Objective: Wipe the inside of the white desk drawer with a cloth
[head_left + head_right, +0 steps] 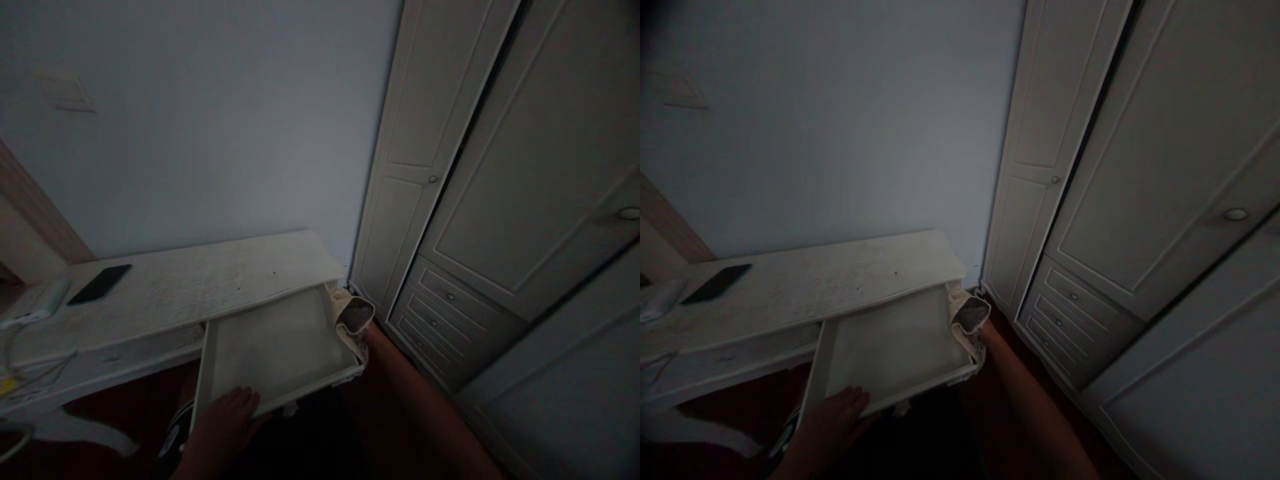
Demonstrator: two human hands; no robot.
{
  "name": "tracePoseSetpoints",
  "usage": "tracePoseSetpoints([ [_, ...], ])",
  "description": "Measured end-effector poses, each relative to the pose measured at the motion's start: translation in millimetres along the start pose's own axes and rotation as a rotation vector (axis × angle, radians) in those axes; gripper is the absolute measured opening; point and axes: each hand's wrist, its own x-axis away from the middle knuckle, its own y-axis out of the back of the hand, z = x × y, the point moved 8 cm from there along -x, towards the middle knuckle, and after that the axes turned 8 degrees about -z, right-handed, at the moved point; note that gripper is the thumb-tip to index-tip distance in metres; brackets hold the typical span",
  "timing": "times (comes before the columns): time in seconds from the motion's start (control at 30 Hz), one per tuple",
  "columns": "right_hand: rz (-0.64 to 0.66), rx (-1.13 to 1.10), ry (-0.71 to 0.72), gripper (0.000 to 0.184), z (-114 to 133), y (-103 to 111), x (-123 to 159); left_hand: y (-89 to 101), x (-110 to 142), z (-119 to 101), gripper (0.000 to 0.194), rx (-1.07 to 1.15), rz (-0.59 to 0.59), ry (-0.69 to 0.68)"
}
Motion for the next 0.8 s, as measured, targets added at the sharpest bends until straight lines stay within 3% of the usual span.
tracePoseSetpoints([
  [0.1,-0.011,0.066,0.017,0.032,13.5,2.0,-8.6,-0.8,0.0,0.3,0.035,-0.006,0.005,0.013],
  [0.23,0.035,0.323,0.124,0.045,44.3,1.8,4.5,1.3,0.1,-0.8,0.033,-0.009,0.001,0.025],
  [0.37,0.305,0.781,0.422,0.027,71.7,-31.4,34.9,3.8,-0.3,-0.7,0.033,0.007,-0.009,0.028],
  [0.43,0.427,0.856,0.519,0.018,74.3,-50.4,46.8,3.4,-0.3,0.2,0.034,0.026,-0.006,0.030],
  [0.5,0.469,0.872,0.544,0.017,72.5,-64.5,48.4,2.3,-0.1,1.4,0.035,0.044,-0.003,0.036],
  [0.8,0.348,0.856,0.492,0.033,71.6,-110.3,-20.0,0.7,1.5,1.4,0.034,0.092,-0.066,0.025],
])
